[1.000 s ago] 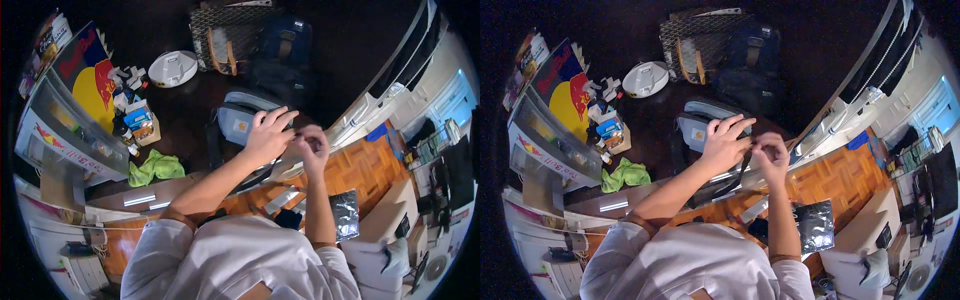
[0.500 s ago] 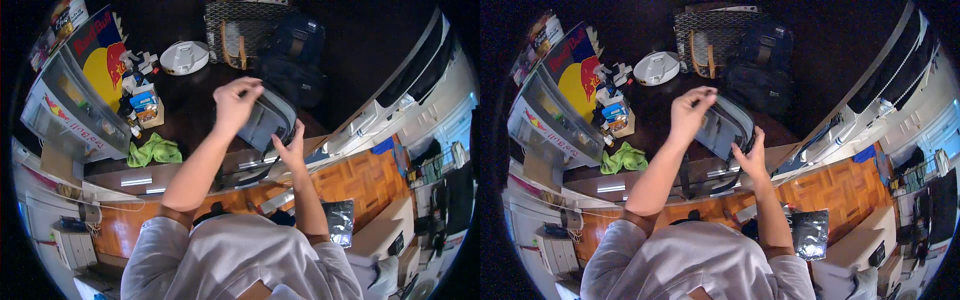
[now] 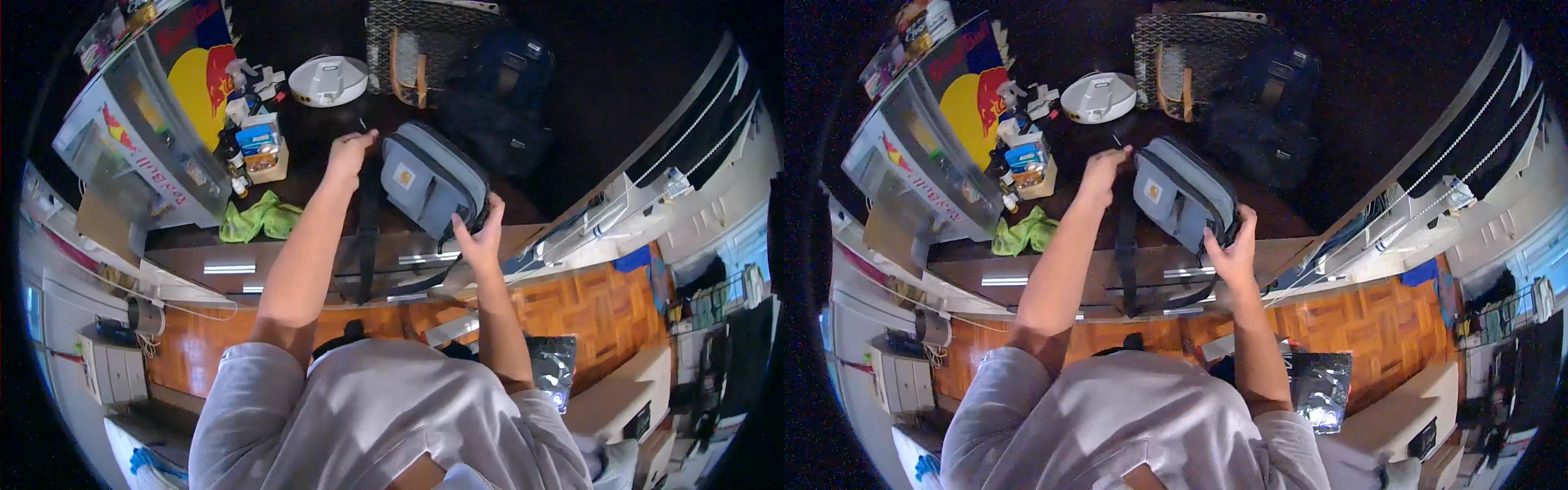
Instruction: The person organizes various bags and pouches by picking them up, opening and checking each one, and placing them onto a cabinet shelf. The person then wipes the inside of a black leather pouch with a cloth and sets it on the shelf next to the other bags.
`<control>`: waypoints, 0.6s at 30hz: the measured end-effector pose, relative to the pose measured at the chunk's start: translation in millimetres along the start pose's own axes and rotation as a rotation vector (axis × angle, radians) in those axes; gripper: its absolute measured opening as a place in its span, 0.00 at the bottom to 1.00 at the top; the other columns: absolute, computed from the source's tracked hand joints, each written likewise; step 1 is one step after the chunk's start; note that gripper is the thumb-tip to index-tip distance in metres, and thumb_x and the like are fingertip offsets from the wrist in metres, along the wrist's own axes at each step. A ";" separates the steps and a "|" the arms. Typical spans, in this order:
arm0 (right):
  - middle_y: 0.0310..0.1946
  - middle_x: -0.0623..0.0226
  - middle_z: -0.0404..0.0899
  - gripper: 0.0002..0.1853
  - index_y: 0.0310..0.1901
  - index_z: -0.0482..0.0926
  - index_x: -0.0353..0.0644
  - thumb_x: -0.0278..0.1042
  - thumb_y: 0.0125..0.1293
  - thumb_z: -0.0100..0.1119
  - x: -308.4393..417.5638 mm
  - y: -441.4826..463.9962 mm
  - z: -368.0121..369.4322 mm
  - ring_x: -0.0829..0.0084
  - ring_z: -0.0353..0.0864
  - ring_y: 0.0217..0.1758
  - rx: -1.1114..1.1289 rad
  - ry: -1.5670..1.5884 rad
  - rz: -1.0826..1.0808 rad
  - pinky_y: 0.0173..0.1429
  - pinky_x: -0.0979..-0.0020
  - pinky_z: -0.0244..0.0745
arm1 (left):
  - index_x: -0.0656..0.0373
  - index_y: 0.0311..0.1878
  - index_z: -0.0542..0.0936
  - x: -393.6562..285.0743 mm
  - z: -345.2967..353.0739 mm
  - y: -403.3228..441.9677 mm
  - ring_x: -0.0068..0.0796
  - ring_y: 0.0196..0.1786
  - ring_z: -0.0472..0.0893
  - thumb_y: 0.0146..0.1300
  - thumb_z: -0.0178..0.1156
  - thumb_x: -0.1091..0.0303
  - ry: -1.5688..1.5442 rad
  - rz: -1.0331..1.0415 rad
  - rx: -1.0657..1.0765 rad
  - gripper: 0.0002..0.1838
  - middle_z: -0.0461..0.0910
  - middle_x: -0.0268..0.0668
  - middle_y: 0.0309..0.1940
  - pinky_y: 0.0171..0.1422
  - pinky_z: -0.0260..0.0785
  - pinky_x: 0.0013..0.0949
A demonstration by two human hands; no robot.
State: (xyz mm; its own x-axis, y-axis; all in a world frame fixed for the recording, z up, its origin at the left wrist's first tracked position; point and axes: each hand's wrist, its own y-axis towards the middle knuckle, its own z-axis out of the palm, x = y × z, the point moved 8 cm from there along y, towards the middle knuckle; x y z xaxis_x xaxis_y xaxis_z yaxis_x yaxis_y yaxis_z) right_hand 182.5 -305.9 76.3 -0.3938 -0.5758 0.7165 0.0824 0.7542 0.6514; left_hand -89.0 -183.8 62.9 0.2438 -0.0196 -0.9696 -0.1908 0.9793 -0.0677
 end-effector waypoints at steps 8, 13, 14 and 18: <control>0.45 0.61 0.70 0.28 0.54 0.64 0.33 0.34 0.56 0.66 34.9 68.4 -33.0 0.73 0.69 0.48 -0.200 0.228 0.051 0.55 0.73 0.64 | 0.64 0.65 0.60 14.9 17.7 -62.7 0.31 0.59 0.67 0.61 0.56 0.45 -0.126 -0.108 0.223 0.38 0.67 0.39 0.59 0.66 0.54 0.34; 0.38 0.69 0.73 0.20 0.50 0.68 0.37 0.37 0.61 0.62 132.1 134.6 -66.8 0.82 0.71 0.39 -0.182 0.526 0.005 0.45 0.78 0.68 | 0.60 0.70 0.49 8.5 52.0 -110.2 0.37 0.67 0.62 0.57 0.62 0.64 0.009 0.210 0.708 0.42 0.61 0.44 0.65 0.70 0.53 0.39; 0.37 0.70 0.75 0.20 0.49 0.69 0.36 0.38 0.61 0.61 136.7 140.8 -67.6 0.81 0.72 0.38 -0.176 0.551 0.069 0.44 0.77 0.69 | 0.59 0.71 0.47 0.9 65.6 -120.6 0.38 0.68 0.60 0.55 0.64 0.67 -0.056 0.215 0.758 0.45 0.60 0.45 0.66 0.71 0.50 0.39; 0.37 0.68 0.76 0.17 0.47 0.71 0.36 0.38 0.62 0.60 152.2 149.1 -45.1 0.79 0.74 0.39 -0.109 0.733 0.129 0.43 0.76 0.70 | 0.60 0.71 0.47 -5.1 131.3 -154.9 0.38 0.71 0.55 0.47 0.70 0.66 0.019 0.463 0.943 0.52 0.57 0.43 0.67 0.74 0.42 0.38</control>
State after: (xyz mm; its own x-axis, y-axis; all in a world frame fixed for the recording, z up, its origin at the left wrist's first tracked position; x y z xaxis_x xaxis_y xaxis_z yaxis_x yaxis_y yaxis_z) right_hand 176.2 -295.3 293.7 0.3321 -0.5761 0.7469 0.1920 0.8165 0.5445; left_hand 64.1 -308.9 109.1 0.3194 0.4016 -0.8583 0.5581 0.6523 0.5129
